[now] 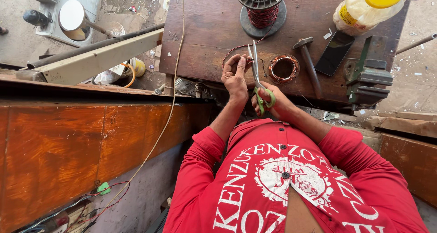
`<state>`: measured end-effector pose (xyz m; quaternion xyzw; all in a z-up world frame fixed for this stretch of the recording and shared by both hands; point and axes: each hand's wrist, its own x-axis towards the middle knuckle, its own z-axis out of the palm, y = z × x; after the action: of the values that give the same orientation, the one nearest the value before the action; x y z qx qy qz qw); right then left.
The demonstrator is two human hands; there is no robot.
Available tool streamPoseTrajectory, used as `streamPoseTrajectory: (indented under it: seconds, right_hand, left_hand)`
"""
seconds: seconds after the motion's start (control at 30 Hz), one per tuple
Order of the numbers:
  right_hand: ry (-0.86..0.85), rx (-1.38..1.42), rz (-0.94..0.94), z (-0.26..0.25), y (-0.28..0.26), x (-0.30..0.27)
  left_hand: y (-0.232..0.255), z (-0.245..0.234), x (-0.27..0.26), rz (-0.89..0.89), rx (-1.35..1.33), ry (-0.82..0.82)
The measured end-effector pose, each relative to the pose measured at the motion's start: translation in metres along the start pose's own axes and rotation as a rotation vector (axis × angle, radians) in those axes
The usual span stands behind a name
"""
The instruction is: The person cuts a length of red wire from a spool using scissors, then strips the insulation from the ends. They insert a white plastic tube into the wire ends and secure it by wrapping copper wire around the tube and wire. The person repeats this process for a second wire segment.
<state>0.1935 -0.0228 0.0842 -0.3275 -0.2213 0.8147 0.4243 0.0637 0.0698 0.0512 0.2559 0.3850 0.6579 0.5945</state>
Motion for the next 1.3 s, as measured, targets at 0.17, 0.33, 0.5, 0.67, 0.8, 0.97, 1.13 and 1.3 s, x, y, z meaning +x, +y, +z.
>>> streamPoseTrajectory:
  seconds: [0.17, 0.33, 0.5, 0.67, 0.8, 0.97, 1.13, 1.3]
  right_hand:
    - [0.013, -0.005, -0.014, -0.002, -0.003, 0.005]
    - [0.092, 0.003, -0.059, -0.026, -0.004, 0.035]
    - [0.164, -0.060, -0.120, -0.066, -0.004, 0.066]
    - [0.223, -0.068, -0.142, -0.091, -0.006, 0.062]
    - [0.174, -0.075, -0.147, -0.093, -0.015, 0.027]
    - [0.029, -0.341, 0.118, -0.086, -0.021, -0.002]
    - [-0.233, -0.626, 0.460, -0.076, -0.002, 0.018]
    - [-0.319, -0.615, 0.646, -0.057, 0.021, 0.052]
  left_hand:
    - [-0.015, -0.003, 0.009, -0.048, -0.031, 0.020]
    - [-0.049, 0.000, 0.046, -0.057, -0.025, 0.026]
    - [-0.088, -0.002, 0.087, -0.159, -0.022, 0.034]
    - [-0.105, -0.014, 0.098, -0.227, 0.051, -0.009]
    - [-0.070, -0.054, 0.065, -0.290, 0.168, -0.193]
    - [0.004, -0.114, 0.008, -0.349, 0.233, -0.227]
    - [0.045, -0.154, -0.039, -0.255, 0.205, -0.086]
    - [0.068, -0.178, -0.075, -0.123, 0.159, 0.047]
